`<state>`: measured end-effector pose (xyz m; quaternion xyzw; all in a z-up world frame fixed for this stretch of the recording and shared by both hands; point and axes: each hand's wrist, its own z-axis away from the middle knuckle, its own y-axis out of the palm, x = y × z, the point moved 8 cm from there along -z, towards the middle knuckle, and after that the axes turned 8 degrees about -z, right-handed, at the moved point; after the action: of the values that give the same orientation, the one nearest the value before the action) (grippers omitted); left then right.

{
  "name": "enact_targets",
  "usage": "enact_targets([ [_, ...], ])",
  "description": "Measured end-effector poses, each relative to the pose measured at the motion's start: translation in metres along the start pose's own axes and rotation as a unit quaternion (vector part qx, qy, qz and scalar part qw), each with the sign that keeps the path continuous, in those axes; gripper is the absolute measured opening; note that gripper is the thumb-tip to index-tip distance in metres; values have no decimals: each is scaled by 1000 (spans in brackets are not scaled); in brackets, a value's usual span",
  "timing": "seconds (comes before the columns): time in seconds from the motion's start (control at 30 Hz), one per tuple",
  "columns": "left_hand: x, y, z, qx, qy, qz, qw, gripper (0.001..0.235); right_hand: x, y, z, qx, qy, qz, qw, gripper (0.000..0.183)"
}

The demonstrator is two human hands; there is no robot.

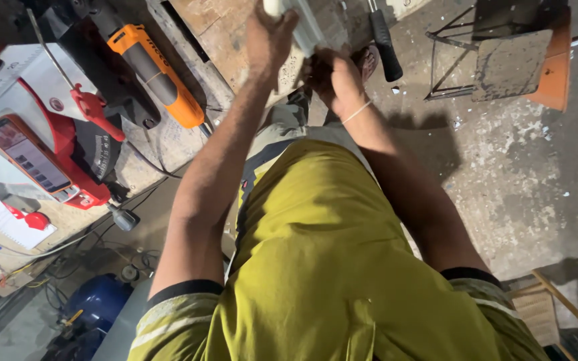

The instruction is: Hammering small connectors or plugs into the ends of aluminum/plastic profiles on a workbench.

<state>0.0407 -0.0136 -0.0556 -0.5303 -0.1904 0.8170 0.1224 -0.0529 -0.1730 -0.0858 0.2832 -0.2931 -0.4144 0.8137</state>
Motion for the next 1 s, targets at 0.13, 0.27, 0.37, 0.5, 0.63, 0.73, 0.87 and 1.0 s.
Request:
enact_targets([
  [0.13, 6, -31, -5, -32, 12, -82, 996, 31, -6, 17, 8, -43, 84, 112, 989, 20],
  [0.27, -4, -36, 10, 27, -67, -107, 992, 35, -5, 25, 21, 21, 91, 52, 994, 19],
  [0.37, -14, -39, 15, -8, 24, -27, 999, 36, 2, 29, 28, 14, 72, 73, 995, 19],
  [0.5, -12, -40, 18, -8, 19, -7, 1000, 37, 16, 41, 30, 33, -13, 209, 977, 19],
  [0.63, 4, -37, 14, 37, -89, -139, 986, 33, 16, 43, 30, 32, -123, 350, 928, 20],
  [0.73, -17, -49, 7, -88, 128, -168, 973, 30, 24, 23, 30, 42, -239, 468, 850, 21],
  [0.87, -3, -37, 2, -17, -28, -148, 988, 28, 41, 21, 51, -5, -171, 449, 877, 23],
  [1.0, 26, -30, -14, -91, 29, -191, 977, 30, 64, 26, 78, 50, -258, 518, 814, 18],
])
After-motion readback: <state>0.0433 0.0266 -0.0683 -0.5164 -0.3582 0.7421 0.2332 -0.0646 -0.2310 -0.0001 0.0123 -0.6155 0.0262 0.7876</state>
